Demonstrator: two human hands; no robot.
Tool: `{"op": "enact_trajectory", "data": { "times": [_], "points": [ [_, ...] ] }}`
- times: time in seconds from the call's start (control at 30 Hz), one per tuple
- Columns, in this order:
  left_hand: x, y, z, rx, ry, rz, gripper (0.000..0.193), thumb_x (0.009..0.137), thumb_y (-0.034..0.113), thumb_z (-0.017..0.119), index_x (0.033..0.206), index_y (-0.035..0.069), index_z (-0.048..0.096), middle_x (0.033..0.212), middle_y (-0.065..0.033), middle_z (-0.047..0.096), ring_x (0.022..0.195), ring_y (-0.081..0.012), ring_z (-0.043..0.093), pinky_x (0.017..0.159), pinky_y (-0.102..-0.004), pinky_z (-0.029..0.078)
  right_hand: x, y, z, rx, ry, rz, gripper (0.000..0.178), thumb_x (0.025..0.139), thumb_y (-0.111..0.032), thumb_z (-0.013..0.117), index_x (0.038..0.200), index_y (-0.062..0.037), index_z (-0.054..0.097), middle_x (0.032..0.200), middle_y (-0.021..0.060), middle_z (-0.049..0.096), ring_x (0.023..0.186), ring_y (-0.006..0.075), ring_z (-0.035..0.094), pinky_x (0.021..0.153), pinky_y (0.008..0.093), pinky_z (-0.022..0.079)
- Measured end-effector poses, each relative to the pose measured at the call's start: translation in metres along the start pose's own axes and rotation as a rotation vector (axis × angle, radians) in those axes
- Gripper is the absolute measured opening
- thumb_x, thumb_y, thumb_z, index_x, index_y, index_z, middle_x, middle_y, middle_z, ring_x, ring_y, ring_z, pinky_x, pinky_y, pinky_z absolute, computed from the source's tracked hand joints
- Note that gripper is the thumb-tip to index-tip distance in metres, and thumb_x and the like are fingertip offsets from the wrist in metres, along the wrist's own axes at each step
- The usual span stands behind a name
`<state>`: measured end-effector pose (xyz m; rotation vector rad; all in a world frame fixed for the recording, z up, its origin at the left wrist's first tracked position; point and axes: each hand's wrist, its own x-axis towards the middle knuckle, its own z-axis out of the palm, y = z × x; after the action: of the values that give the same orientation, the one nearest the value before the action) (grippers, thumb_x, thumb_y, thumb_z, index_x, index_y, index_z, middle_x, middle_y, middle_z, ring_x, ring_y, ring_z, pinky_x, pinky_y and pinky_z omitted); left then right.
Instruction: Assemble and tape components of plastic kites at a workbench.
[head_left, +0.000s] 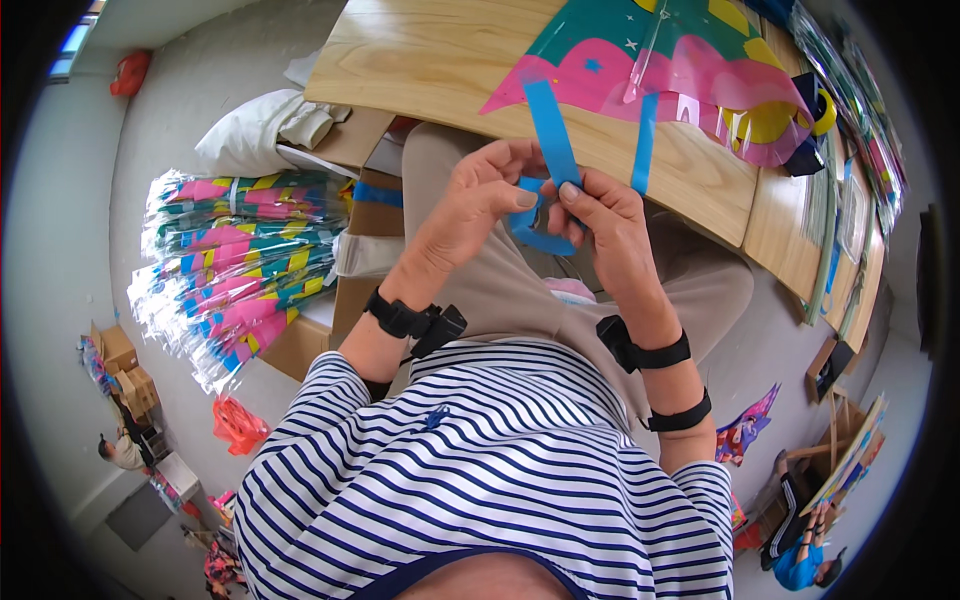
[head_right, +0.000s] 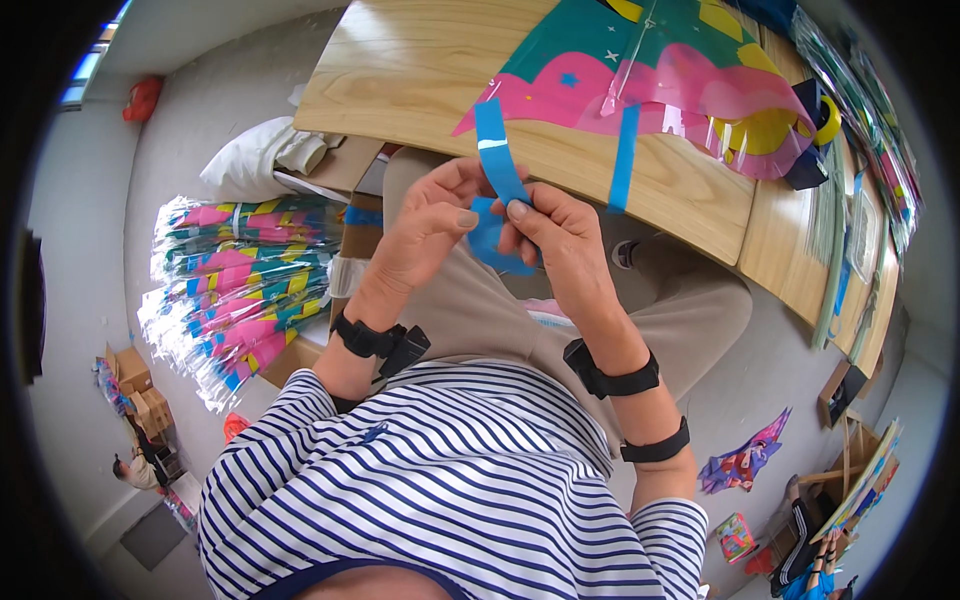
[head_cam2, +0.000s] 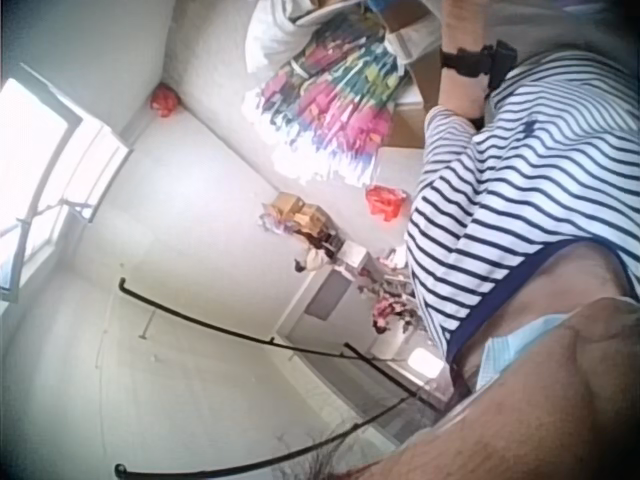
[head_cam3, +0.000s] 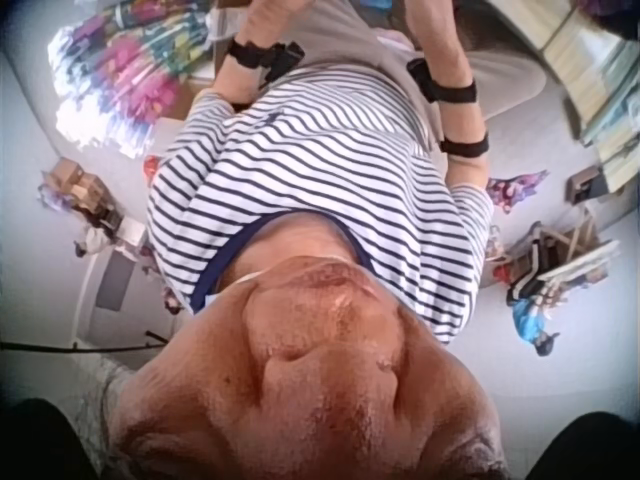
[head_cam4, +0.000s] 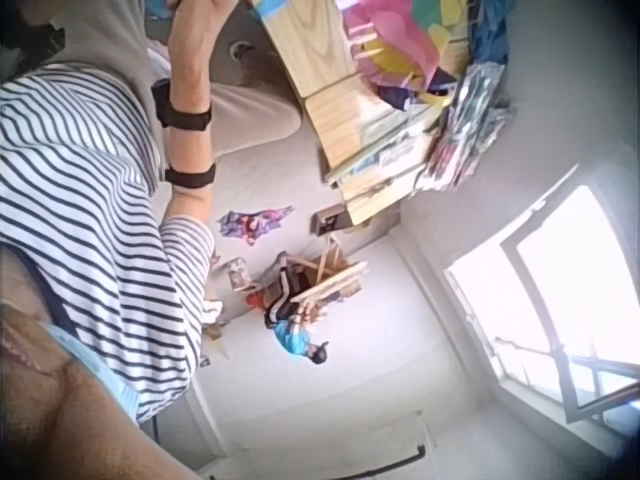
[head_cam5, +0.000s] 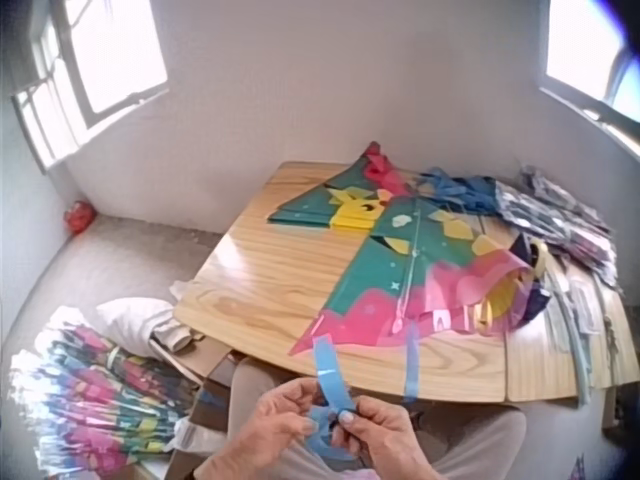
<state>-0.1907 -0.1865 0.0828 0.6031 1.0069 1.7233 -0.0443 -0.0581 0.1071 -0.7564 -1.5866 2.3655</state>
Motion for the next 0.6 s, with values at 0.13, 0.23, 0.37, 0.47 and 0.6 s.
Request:
{"op": "enact_trajectory", "data": {
  "times": [0.13,0.23,0.37,0.47,0.6],
  "points": [
    [0.005,0.009,-0.001,-0.141,0.101,0.011,0.039,0.094,0.013,0.064,0.129,-0.004,0.059,0.124,-0.0168,0.067,0.114,-0.0237,0.064,0.103,-0.0378,0.049,0.0,0.009,-0.005,-0.119,-0.01,0.038,0.018,0.1,-0.012,0.057,0.1,0.0004,0.069,0.07,0.0001,0.062,0.059,0.0043,0.045,0.056,0.0218,0.037],
    [0.009,0.007,-0.003,-0.047,0.156,0.028,0.026,0.094,0.009,0.066,0.117,-0.002,0.064,0.108,-0.0133,0.071,0.101,-0.021,0.068,0.093,-0.0341,0.052,-0.001,0.016,-0.008,-0.235,-0.008,0.092,0.017,0.099,-0.012,0.058,0.1,0.0011,0.069,0.072,0.0011,0.063,0.061,0.0056,0.049,0.058,0.0225,0.04],
    [0.013,0.006,0.0,0.172,0.271,0.008,0.012,0.094,0.006,0.068,0.103,-0.001,0.069,0.092,-0.008,0.071,0.087,-0.0179,0.07,0.079,-0.0311,0.056,0.007,0.032,-0.005,-0.288,-0.031,0.074,0.018,0.099,-0.011,0.059,0.101,0.0032,0.068,0.078,0.0044,0.067,0.068,0.0101,0.059,0.067,0.0246,0.048],
    [0.029,0.011,-0.004,0.45,0.286,0.003,0.013,0.093,0.008,0.069,0.103,-0.001,0.068,0.09,-0.0095,0.072,0.084,-0.0219,0.07,0.074,-0.0333,0.056,0.024,0.033,0.006,-0.172,-0.049,0.126,0.02,0.1,-0.013,0.06,0.102,0.0048,0.068,0.081,0.0075,0.069,0.07,0.0139,0.064,0.07,0.0276,0.053],
    [0.063,0.006,-0.028,1.227,0.359,0.044,0.021,0.086,0.008,0.071,0.106,0.001,0.066,0.095,-0.0119,0.07,0.089,-0.0305,0.068,0.078,-0.0395,0.053,0.069,0.063,0.022,0.176,0.023,0.227,0.02,0.098,-0.012,0.061,0.093,0.0065,0.067,0.078,0.0137,0.07,0.067,0.02,0.069,0.064,0.0312,0.056]
  ]
}}
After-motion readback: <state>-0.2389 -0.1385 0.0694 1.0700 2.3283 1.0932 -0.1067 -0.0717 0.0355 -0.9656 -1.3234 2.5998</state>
